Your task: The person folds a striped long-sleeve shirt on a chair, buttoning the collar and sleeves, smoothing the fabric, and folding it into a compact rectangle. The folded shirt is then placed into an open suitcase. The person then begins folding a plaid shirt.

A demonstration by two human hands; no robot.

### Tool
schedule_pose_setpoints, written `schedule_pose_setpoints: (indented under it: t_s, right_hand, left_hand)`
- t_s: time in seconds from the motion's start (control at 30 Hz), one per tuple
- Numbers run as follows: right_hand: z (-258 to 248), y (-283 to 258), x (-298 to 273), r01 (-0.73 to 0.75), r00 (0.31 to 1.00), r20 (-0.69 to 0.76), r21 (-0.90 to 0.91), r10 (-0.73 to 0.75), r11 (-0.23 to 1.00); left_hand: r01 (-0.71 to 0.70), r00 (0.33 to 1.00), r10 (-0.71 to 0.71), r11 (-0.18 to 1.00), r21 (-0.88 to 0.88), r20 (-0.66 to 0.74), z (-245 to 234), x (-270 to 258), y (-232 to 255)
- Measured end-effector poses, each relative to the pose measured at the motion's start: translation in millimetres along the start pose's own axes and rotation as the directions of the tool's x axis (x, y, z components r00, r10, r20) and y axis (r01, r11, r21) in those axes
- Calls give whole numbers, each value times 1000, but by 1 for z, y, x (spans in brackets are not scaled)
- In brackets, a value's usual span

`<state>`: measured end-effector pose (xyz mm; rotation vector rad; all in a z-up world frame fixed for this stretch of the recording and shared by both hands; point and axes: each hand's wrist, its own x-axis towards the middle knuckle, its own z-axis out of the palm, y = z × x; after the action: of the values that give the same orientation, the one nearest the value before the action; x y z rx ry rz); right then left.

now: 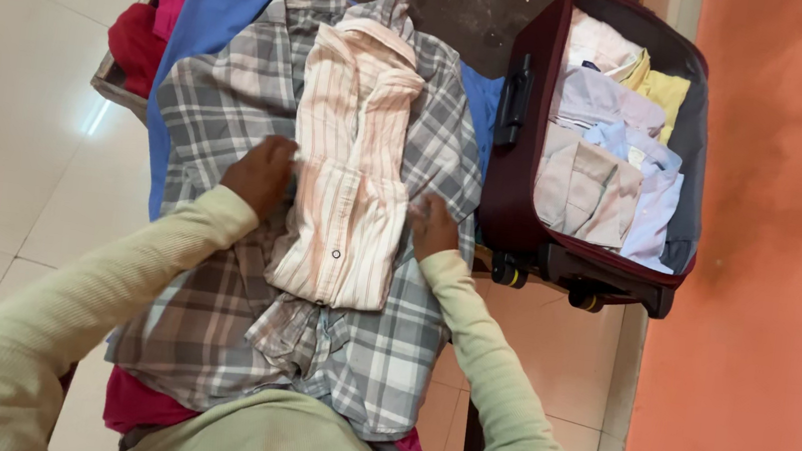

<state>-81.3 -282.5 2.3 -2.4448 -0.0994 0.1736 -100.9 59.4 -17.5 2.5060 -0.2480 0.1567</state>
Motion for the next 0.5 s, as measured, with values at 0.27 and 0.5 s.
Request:
schedule_pose_setpoints:
  t_s: [0.27,0.5]
  right_hand:
    - [-20,-9,6,801,546,427,-518,-721,300]
    - [-27,-9,26,591,676,573,-45,-463,806]
  left_hand:
    - [-795,606,660,509,329,445,6,15,3]
    - [-685,633,655,722,-97,413,1,30,-3]
